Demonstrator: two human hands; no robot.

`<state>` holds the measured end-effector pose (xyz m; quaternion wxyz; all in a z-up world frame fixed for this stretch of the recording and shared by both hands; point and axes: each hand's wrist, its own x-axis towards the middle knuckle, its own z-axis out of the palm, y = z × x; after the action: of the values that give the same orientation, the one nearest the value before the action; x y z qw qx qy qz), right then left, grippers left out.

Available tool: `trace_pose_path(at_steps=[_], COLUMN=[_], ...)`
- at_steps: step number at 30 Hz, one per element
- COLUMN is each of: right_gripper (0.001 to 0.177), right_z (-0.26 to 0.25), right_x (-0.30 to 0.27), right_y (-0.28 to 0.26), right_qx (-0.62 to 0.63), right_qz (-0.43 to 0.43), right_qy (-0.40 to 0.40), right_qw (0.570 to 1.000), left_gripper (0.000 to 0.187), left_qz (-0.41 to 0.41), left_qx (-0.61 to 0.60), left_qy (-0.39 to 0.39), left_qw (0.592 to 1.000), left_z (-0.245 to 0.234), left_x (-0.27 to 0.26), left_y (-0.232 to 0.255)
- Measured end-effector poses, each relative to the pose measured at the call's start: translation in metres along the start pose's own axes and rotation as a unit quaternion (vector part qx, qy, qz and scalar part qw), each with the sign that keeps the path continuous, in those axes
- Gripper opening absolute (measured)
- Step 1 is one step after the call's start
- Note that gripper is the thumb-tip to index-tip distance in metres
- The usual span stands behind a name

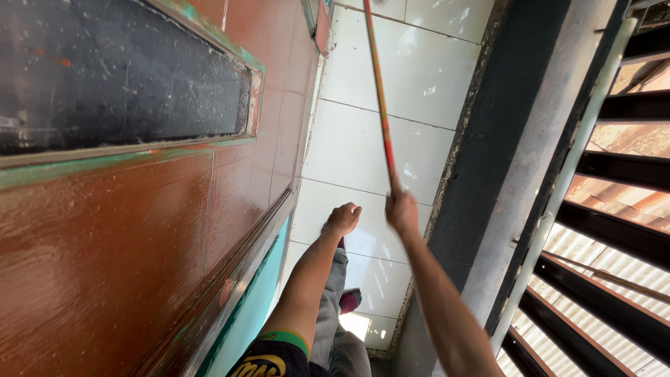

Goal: The person sweeps the balcony floor with a broom and then wrings out a mop in a bucket of water before mopping the tiles.

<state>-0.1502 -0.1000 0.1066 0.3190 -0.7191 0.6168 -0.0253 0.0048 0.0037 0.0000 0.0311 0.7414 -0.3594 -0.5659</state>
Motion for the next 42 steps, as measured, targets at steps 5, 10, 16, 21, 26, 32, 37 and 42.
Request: trace_pose_path(at_steps=[5, 10, 16, 21, 26, 32, 37, 42], right_gripper=[0.052, 0.054, 0.066, 0.071, 0.057, 0.028, 0.03, 0.019], right_z=[-0.107, -0.067, 0.056, 0.069, 0.055, 0.056, 0.048, 0.033], right_x=[0.128, 0.079, -0.141, -0.35, -0.42, -0.332, -0.273, -0.317], right_y=[-0.09, -0.066, -0.004, 0.003, 0.024, 0.011, 0.004, 0.016], right_qx=[0.071, 0.077, 0.098, 0.191, 0.336, 0.567, 0.619, 0.669], right_qz=[-0.009, -0.066, 0.013, 0.183, 0.358, 0.356, 0.297, 0.295], right_qy=[0.014, 0.063, 0.012, -0.115, -0.204, -0.099, -0.015, -0.02], right_qw=[0.997, 0.993, 0.995, 0.957, 0.847, 0.736, 0.727, 0.682], left_gripper=[0.049, 0.044, 0.042, 0.047, 0.042, 0.061, 0.059, 0.064], left_qz=[-0.009, -0.011, 0.066, -0.064, 0.123, 0.046, 0.095, 0.131], left_qx=[0.01, 0.056, 0.09, -0.067, 0.191, -0.102, -0.253, -0.16], left_qy=[-0.001, -0.04, -0.102, -0.126, -0.127, 0.094, 0.041, 0.044], left_qw=[1.0, 0.998, 0.988, 0.988, 0.966, 0.989, 0.962, 0.977], left_z=[0.004, 0.017, 0.033, 0.042, 0.057, 0.092, 0.102, 0.12], left_x=[-0.022, -0.063, -0.103, -0.119, -0.131, -0.152, -0.163, -0.213], left_y=[-0.026, -0.044, -0.032, -0.018, -0.021, 0.001, -0.001, 0.0])
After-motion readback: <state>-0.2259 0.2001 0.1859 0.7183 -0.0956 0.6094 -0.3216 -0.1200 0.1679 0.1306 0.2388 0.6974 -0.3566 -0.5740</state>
